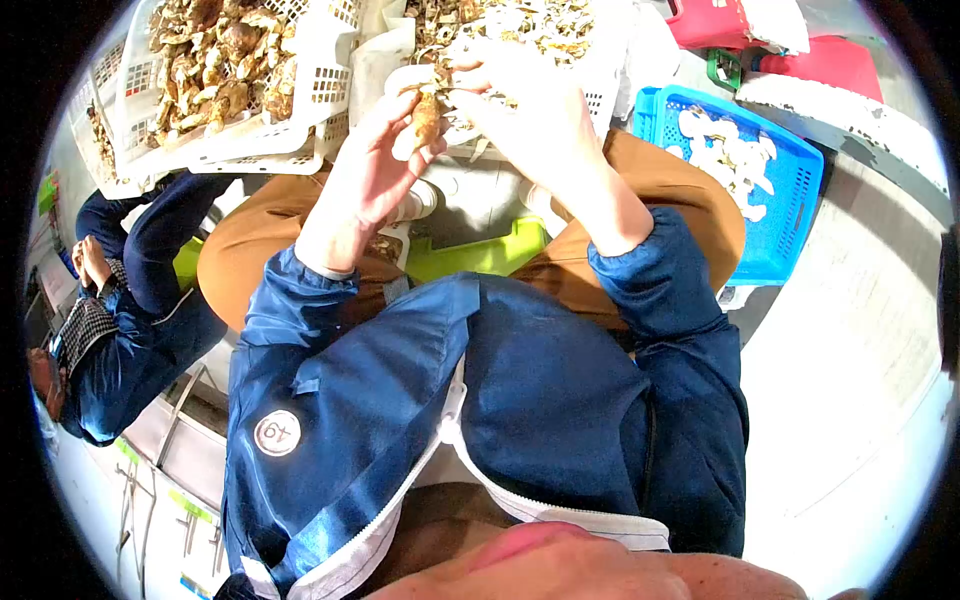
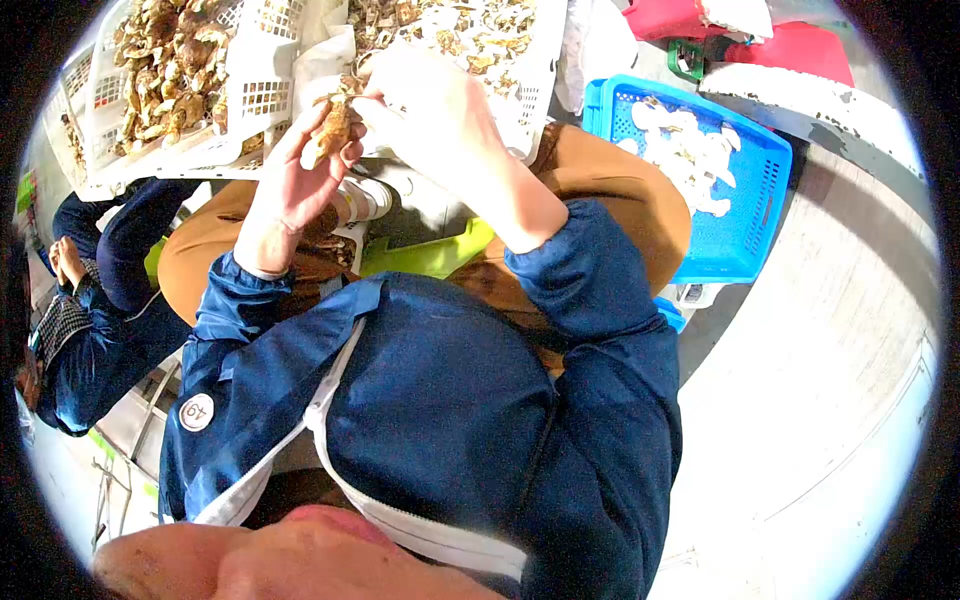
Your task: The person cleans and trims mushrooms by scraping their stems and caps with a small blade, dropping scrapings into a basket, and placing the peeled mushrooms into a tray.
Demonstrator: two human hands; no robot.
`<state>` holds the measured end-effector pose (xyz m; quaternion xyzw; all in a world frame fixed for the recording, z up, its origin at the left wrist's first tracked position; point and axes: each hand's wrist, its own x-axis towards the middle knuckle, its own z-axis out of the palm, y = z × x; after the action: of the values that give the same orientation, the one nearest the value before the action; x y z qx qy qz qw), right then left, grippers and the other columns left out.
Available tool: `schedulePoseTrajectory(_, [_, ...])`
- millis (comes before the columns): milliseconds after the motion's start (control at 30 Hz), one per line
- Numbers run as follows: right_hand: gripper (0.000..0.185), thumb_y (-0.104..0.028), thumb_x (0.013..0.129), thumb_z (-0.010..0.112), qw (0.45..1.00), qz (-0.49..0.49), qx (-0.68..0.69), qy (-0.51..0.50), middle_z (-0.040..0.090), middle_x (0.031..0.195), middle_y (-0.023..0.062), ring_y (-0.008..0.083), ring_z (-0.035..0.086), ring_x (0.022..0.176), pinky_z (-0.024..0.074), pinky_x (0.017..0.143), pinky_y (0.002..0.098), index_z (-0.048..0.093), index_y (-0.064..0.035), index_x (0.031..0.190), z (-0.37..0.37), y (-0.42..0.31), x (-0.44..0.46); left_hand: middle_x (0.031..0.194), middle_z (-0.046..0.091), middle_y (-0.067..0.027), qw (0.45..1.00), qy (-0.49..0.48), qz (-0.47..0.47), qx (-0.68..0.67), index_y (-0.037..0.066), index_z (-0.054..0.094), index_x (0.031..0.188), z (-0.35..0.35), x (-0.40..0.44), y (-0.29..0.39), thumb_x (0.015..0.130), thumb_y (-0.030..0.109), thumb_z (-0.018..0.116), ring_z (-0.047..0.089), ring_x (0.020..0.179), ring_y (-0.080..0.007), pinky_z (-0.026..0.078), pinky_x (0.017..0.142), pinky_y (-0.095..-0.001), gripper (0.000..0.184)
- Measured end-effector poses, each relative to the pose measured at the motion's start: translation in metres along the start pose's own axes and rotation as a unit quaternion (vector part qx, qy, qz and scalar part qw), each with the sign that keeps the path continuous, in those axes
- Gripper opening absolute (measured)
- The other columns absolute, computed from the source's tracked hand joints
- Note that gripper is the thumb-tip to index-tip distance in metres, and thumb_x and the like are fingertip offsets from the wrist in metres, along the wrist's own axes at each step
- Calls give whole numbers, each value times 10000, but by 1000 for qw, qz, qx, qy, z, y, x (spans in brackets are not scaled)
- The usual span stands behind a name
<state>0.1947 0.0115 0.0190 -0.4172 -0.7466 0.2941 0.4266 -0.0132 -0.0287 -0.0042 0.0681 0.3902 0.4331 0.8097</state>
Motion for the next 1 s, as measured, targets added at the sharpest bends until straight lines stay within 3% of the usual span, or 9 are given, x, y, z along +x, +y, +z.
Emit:
schedulePoseTrajectory(33, [143,-167,811,687,999,-39,6,25,653,875,97,296,637,800,529,706,370,623,-40,798,3,1,0,1074,645,-90,1000,-18,8,1,29,568,1190,3,-1,0,991,226,527,622,951,-206,512,779,-321,283])
schedulePoseTrajectory(100, [128,-149,815,678,999,-18,29,8,659,912,104,297,644,812,537,721,364,634,-31,838,2,-2,-2,1076,644,-84,998,-54,22,6,27,566,1195,15,-2,0,984,213,540,621,951,-188,514,785,-321,282])
schedulePoseTrajectory(133, [128,-147,817,674,999,-23,28,12,659,912,106,297,644,813,538,717,365,637,-29,853,4,-2,-3,1087,623,-36,999,-33,19,34,64,536,1268,25,-5,2,956,187,584,599,922,-118,500,837,-283,338])
schedulePoseTrajectory(267, [134,-143,846,638,1000,14,21,-9,659,887,124,298,650,793,542,678,385,654,-31,917,2,-7,-5,1113,624,-22,998,-39,29,43,71,536,1262,26,-4,-1,953,164,593,602,1010,-103,490,887,-254,328])
schedulePoseTrajectory(600, [151,-175,858,632,997,56,24,-44,644,817,134,322,648,746,532,659,385,659,-48,935,-3,-6,-4,1157,601,-29,992,7,62,110,60,519,1256,16,-2,-4,925,180,645,601,1000,-112,489,869,-276,374])
schedulePoseTrajectory(700, [203,-110,839,686,995,61,27,-69,693,895,114,218,689,811,547,731,306,681,-14,1018,-7,-9,-2,1152,599,-39,990,-4,80,115,63,519,1234,26,-3,-1,922,177,650,598,973,-108,489,842,-275,357])
schedulePoseTrajectory(800, [184,-106,838,689,996,68,21,-61,695,899,112,215,686,809,547,735,306,678,-4,990,-5,-7,-3,1109,621,-29,987,-3,81,141,63,517,1294,22,0,-3,954,185,593,611,863,-99,500,757,-245,369])
schedulePoseTrajectory(900, [125,-163,832,659,1000,11,27,-6,634,815,126,322,638,724,528,637,382,646,-47,877,0,-4,-2,1061,602,-23,985,21,89,145,77,533,1178,31,-4,-1,911,178,665,573,889,-88,471,765,-260,315])
schedulePoseTrajectory(1000, [115,-149,826,661,999,2,36,11,633,809,124,320,640,723,526,633,385,644,-45,870,4,1,-4,1001,593,-3,984,23,95,151,78,535,1177,26,-2,-4,907,178,670,548,839,-76,457,733,-258,318])
